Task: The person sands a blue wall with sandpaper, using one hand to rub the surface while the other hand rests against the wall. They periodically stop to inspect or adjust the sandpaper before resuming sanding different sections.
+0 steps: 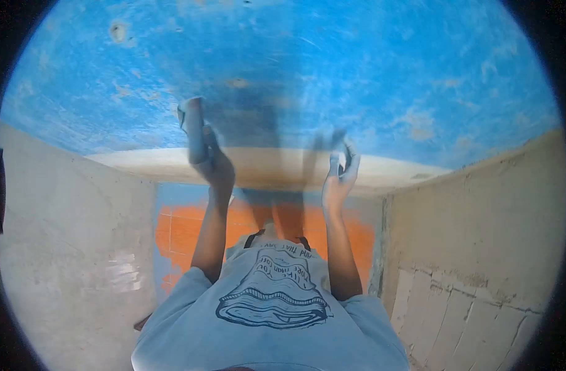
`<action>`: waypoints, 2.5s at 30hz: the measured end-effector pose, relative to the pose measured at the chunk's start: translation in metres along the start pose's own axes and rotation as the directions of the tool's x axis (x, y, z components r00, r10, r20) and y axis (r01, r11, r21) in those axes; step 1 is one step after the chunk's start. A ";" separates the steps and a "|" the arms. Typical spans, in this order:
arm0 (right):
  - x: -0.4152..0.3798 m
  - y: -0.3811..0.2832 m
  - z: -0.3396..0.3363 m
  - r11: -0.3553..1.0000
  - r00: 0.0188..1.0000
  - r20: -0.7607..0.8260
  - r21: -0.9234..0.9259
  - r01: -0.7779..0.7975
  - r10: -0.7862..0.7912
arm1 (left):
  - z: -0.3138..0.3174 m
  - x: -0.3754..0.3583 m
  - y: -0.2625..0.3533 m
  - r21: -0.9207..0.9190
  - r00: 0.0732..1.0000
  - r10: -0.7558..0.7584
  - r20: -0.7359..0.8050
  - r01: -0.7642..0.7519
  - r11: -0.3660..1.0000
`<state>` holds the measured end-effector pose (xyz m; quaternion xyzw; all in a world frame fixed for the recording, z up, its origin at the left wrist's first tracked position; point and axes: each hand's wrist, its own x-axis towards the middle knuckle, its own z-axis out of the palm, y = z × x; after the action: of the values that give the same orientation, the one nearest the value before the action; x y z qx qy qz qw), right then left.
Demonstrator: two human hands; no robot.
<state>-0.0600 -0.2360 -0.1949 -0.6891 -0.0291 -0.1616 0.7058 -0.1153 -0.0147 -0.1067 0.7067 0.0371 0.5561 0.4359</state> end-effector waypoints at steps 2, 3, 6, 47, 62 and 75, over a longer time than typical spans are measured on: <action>0.010 -0.026 0.037 0.992 0.992 -0.040 -0.034 0.119 -0.121 | 0.012 0.014 -0.023 0.185 0.945 0.289 0.155 -0.315 0.931; 0.014 -0.034 0.054 0.984 0.982 -0.076 -0.065 0.168 -0.173 | 0.034 0.005 -0.043 0.170 0.942 0.302 0.144 -0.324 0.931; 0.018 -0.039 0.081 0.963 0.975 -0.032 -0.166 0.212 -0.220 | 0.052 -0.023 -0.093 0.189 0.862 0.298 0.411 -0.400 0.897; 0.082 -0.037 -0.031 0.946 0.960 0.082 -0.166 0.277 -0.266 | 0.112 0.011 -0.068 0.312 0.998 -0.009 -0.068 0.030 0.949; 0.105 -0.017 -0.073 0.865 0.833 0.353 -0.109 0.489 -0.426 | 0.144 0.026 -0.020 0.439 0.991 0.103 -0.088 -0.055 0.897; 0.086 -0.025 -0.061 0.909 0.876 0.355 -0.136 0.395 -0.327 | 0.119 0.001 -0.073 0.571 0.909 0.348 0.228 -0.414 0.709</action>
<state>0.0032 -0.3116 -0.1511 -0.7570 -0.2565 -0.1778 0.5741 0.0140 -0.0382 -0.1542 0.8284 0.0444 0.5548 0.0625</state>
